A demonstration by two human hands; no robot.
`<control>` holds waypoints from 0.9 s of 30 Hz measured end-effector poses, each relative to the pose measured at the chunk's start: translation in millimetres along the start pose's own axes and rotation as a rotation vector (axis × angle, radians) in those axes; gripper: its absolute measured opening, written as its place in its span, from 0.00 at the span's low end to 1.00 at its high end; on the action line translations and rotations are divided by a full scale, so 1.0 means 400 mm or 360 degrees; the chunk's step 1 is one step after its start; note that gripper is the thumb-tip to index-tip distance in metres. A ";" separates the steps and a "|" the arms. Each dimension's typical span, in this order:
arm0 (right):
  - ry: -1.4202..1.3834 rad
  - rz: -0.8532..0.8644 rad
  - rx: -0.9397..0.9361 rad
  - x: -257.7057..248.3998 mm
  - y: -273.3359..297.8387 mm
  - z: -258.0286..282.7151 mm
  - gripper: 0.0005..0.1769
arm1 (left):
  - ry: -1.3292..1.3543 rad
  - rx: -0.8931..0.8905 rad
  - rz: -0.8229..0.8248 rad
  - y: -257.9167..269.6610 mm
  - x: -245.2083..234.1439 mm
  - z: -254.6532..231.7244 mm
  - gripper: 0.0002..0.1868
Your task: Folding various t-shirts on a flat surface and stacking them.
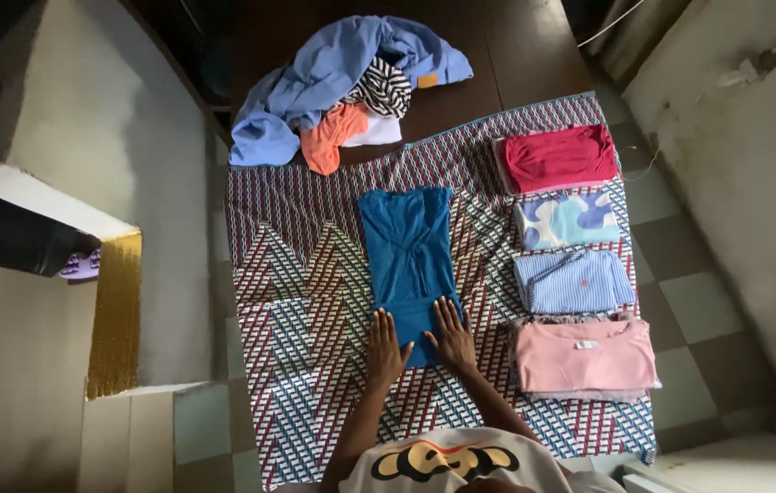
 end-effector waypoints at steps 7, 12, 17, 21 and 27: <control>-0.0057 -0.0083 -0.0060 -0.001 0.005 -0.021 0.46 | -0.0009 0.0011 0.0090 -0.005 0.002 -0.001 0.51; -0.0061 -0.0110 -0.0031 0.024 0.011 -0.063 0.46 | -0.0010 0.0076 0.0085 0.004 0.007 0.028 0.52; -0.0077 -0.0109 0.0079 0.090 0.026 -0.161 0.46 | 0.0032 0.0213 0.0111 0.014 0.028 0.067 0.52; -0.0040 -0.0224 0.0033 0.052 0.049 -0.180 0.47 | -0.0010 0.0176 0.0086 0.055 0.008 0.070 0.50; -0.0222 0.0021 -0.0064 -0.034 0.206 -0.146 0.45 | -0.0101 0.0254 0.0233 0.216 -0.046 -0.001 0.45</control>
Point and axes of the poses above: each hand's wrist, its own y-axis away from the middle knuckle, its own x-axis out of the palm, z = x × y, the point moved 4 cm from there along -y, towards the middle knuckle, and after that the axes turned 2 degrees about -z, right-handed, at the moved point
